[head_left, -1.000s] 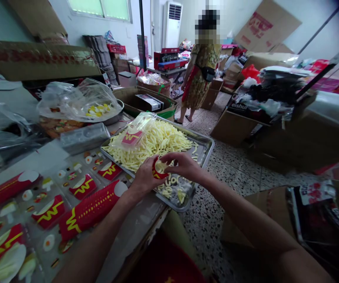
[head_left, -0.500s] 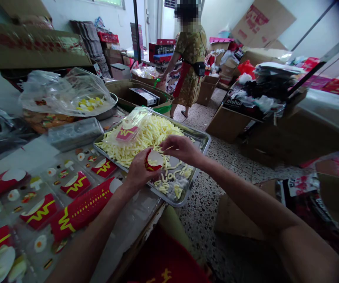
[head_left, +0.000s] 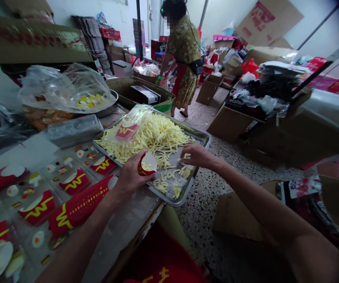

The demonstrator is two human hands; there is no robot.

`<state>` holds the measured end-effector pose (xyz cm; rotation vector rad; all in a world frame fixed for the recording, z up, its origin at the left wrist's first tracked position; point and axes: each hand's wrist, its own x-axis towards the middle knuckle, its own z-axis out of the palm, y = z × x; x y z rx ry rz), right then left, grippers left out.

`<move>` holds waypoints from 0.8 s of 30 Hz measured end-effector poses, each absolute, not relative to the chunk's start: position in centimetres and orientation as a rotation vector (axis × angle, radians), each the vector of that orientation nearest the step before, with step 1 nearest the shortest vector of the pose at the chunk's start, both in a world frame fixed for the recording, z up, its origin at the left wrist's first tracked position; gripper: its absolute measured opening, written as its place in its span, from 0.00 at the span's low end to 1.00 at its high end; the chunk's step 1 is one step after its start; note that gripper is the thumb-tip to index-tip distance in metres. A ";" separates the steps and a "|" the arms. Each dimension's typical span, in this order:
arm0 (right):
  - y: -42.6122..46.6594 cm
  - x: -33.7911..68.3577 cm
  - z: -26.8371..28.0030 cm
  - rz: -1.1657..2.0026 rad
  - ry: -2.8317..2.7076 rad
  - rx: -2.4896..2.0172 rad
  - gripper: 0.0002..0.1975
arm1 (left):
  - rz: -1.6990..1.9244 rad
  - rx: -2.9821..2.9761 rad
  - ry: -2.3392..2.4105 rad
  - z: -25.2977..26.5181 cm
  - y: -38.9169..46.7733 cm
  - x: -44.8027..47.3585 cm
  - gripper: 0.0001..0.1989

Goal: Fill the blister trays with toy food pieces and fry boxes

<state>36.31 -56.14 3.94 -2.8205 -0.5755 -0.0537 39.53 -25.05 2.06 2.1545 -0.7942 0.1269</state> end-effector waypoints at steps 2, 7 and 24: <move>-56.8 35.9 4.7 0.059 -0.713 -2.831 0.06 | 0.109 2.149 -0.828 1.8 -25.3 39.4 0.42; -56.7 35.3 3.6 0.174 -0.735 -2.880 0.06 | 0.100 2.075 -0.954 1.4 -27.0 39.3 0.39; -47.1 36.7 4.0 -0.207 0.045 -2.213 0.02 | 0.189 2.194 -0.694 0.6 -30.7 39.0 0.39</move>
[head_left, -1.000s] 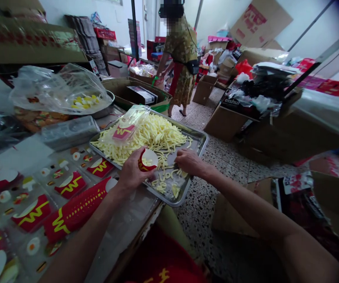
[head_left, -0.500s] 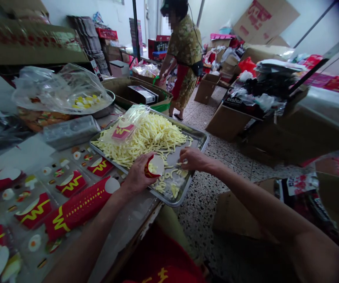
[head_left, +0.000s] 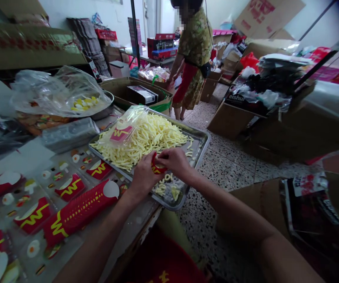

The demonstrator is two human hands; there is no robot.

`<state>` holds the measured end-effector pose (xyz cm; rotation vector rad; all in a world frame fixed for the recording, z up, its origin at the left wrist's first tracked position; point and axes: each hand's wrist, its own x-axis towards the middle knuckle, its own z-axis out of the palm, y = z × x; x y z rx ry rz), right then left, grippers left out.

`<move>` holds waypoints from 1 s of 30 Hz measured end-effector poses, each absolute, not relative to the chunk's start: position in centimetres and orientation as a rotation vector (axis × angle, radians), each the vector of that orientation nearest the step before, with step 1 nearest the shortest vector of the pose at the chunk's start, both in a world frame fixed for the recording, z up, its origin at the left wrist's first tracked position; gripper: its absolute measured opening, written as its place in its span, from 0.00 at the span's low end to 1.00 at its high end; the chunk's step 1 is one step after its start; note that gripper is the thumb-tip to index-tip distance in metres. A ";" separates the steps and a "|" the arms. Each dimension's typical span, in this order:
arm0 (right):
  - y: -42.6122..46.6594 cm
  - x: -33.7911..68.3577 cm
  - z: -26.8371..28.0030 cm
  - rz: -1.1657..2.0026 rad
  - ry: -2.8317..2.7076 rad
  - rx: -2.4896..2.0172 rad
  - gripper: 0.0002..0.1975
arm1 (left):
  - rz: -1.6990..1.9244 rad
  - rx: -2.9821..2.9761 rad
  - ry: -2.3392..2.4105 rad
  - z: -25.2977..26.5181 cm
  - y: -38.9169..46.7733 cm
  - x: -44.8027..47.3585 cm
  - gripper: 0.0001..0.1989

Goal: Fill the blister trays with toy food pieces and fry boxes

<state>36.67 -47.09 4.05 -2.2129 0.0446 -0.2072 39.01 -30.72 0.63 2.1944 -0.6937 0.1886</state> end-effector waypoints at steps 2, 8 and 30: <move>-46.7 36.7 3.7 -0.254 0.020 -2.313 0.03 | 0.218 2.222 -0.646 0.5 -30.9 38.9 0.38; -47.5 36.6 4.7 -0.138 -0.053 -2.349 0.05 | 0.231 2.249 -0.651 1.1 -31.0 38.6 0.39; -51.8 34.2 2.2 0.046 -0.482 -2.884 0.13 | 0.118 2.055 -0.634 0.8 -28.4 39.8 0.40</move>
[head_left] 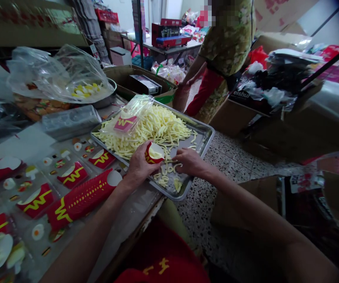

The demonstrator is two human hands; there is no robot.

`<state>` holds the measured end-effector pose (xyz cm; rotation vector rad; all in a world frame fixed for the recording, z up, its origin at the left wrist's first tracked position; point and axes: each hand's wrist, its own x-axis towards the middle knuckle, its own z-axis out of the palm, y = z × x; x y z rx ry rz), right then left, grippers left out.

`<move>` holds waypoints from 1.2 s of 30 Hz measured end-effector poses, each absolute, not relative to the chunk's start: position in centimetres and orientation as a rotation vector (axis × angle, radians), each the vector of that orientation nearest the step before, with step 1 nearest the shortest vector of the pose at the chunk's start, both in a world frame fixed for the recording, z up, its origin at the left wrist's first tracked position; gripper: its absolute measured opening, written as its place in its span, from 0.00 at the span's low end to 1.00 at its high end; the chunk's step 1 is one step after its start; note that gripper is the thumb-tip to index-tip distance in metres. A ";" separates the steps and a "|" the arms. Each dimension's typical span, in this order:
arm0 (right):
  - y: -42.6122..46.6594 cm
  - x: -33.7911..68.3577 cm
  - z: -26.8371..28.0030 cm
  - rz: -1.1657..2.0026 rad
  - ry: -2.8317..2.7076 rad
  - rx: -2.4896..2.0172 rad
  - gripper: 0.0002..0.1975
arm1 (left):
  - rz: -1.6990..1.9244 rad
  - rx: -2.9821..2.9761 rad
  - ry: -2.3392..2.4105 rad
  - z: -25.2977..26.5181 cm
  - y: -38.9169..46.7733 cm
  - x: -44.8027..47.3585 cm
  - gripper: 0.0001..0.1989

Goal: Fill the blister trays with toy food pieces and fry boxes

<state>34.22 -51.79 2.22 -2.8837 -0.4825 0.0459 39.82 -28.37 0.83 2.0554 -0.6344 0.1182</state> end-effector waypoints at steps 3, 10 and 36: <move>-51.7 34.3 1.4 0.055 -0.422 -2.970 0.08 | 0.119 2.110 -0.701 0.9 -27.7 39.8 0.41; -51.8 34.8 5.9 -0.046 0.042 -2.673 0.04 | 0.138 2.312 -0.766 1.7 -27.5 39.7 0.41; -45.1 32.3 1.3 0.131 -0.065 -2.907 0.10 | 0.166 2.005 -0.454 2.6 -24.9 40.3 0.42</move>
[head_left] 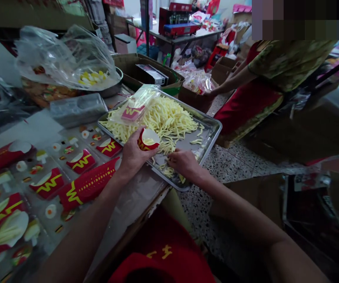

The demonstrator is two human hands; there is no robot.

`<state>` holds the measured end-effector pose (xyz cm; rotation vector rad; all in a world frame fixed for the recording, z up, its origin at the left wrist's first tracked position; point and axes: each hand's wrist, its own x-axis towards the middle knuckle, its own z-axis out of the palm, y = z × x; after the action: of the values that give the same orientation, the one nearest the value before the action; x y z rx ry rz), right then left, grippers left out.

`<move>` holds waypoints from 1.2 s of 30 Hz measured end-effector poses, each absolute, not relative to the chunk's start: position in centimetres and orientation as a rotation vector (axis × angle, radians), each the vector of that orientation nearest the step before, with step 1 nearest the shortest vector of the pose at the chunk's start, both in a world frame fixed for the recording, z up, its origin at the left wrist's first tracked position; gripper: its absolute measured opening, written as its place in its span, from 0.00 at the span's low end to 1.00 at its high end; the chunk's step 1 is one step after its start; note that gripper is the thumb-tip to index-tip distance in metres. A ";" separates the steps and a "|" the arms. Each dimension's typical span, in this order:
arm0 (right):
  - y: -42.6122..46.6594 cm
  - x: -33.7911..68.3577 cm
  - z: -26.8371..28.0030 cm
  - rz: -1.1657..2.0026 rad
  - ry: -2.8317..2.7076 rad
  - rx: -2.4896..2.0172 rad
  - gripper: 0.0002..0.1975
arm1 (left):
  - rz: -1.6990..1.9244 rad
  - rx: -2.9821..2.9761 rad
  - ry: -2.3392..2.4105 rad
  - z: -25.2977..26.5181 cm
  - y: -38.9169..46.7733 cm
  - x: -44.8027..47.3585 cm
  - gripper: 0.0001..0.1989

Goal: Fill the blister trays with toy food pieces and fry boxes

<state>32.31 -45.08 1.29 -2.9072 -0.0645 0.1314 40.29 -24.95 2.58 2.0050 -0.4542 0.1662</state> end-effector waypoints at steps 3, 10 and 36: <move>-44.7 33.0 0.2 0.139 0.028 -2.964 0.10 | 0.135 1.980 -0.464 2.4 -24.1 39.7 0.42; -46.5 33.4 -0.8 -0.016 -0.095 -2.825 0.06 | 0.058 1.966 -0.431 1.8 -22.1 38.9 0.44; -42.8 33.9 6.2 -0.186 -0.113 -2.470 0.05 | 0.025 2.206 -0.695 1.6 -24.9 36.8 0.40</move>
<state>33.93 -42.78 6.25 -2.4705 -0.1133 -0.1859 36.77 -24.88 1.58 2.2061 -0.6947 0.0253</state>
